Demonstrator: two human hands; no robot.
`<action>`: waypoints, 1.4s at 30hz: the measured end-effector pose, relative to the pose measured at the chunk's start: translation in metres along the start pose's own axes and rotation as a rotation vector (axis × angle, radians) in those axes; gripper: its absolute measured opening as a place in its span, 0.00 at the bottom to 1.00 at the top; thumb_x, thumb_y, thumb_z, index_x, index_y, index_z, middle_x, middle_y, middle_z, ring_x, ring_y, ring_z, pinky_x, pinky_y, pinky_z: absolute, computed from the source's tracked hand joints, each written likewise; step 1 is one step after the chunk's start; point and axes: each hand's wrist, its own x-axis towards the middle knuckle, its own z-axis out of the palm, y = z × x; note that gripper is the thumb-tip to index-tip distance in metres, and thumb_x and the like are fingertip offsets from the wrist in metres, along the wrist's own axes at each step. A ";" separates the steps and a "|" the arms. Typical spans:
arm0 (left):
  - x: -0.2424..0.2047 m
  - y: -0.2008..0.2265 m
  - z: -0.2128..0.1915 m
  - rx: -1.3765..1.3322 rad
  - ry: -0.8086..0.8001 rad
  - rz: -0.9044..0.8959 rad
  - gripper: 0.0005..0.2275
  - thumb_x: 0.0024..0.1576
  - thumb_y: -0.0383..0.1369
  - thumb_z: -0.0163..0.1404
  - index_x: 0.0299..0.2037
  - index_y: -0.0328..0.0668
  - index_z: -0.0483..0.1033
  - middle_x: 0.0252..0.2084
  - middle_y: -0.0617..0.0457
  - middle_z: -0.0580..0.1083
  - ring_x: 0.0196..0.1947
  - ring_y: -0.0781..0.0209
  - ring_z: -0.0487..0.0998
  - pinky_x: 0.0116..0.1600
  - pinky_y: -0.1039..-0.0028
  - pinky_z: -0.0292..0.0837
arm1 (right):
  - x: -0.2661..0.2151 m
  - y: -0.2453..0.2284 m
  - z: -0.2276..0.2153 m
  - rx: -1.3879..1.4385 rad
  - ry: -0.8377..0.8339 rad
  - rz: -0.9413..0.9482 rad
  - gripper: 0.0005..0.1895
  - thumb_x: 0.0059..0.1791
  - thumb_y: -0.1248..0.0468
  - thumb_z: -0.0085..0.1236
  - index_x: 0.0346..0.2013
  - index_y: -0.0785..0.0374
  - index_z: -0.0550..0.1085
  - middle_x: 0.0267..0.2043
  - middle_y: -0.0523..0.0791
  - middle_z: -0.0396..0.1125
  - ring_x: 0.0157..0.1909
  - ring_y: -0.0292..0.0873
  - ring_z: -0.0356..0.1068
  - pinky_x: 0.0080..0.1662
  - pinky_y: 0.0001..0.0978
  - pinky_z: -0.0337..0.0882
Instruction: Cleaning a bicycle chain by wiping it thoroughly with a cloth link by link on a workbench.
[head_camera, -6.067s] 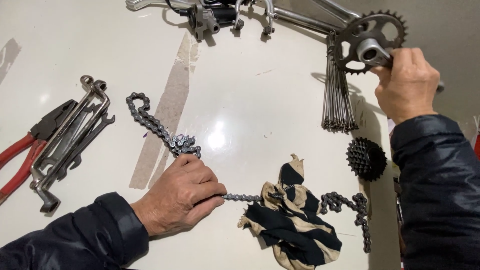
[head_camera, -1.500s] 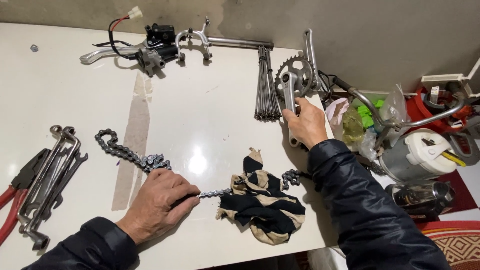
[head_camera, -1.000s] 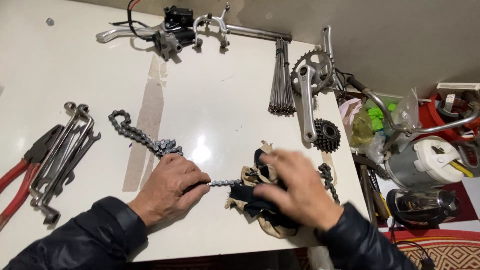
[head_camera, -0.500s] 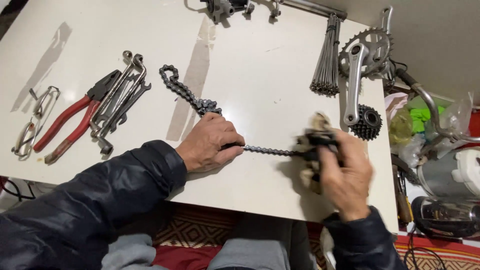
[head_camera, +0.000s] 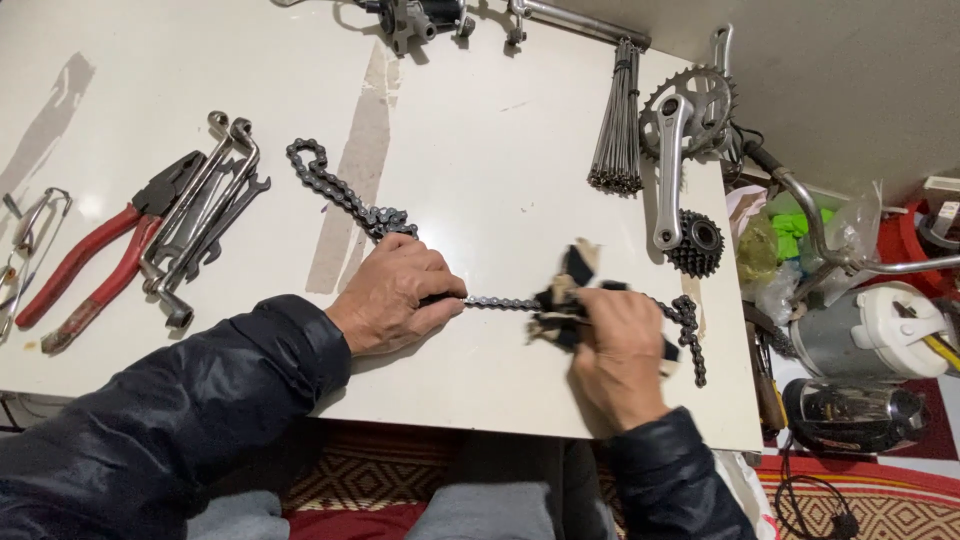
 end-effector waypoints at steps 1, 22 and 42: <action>-0.001 -0.002 0.002 -0.001 0.003 -0.002 0.05 0.57 0.42 0.57 0.35 0.58 0.82 0.30 0.64 0.77 0.35 0.67 0.78 0.60 0.70 0.62 | -0.002 0.005 -0.002 -0.001 -0.002 -0.003 0.29 0.36 0.76 0.58 0.49 0.50 0.75 0.40 0.39 0.69 0.50 0.49 0.68 0.57 0.45 0.62; -0.003 -0.008 0.007 0.039 0.033 0.006 0.07 0.57 0.44 0.56 0.36 0.56 0.83 0.30 0.61 0.77 0.35 0.65 0.78 0.58 0.69 0.61 | 0.021 -0.039 -0.018 0.034 0.078 -0.082 0.24 0.40 0.77 0.49 0.46 0.53 0.76 0.38 0.41 0.68 0.44 0.51 0.69 0.46 0.44 0.66; -0.003 -0.009 0.007 0.031 0.055 0.047 0.07 0.58 0.45 0.56 0.34 0.58 0.82 0.31 0.63 0.76 0.37 0.66 0.77 0.59 0.71 0.61 | 0.028 -0.063 -0.007 -0.042 0.124 -0.148 0.26 0.32 0.76 0.51 0.42 0.54 0.76 0.36 0.43 0.66 0.42 0.52 0.67 0.45 0.45 0.65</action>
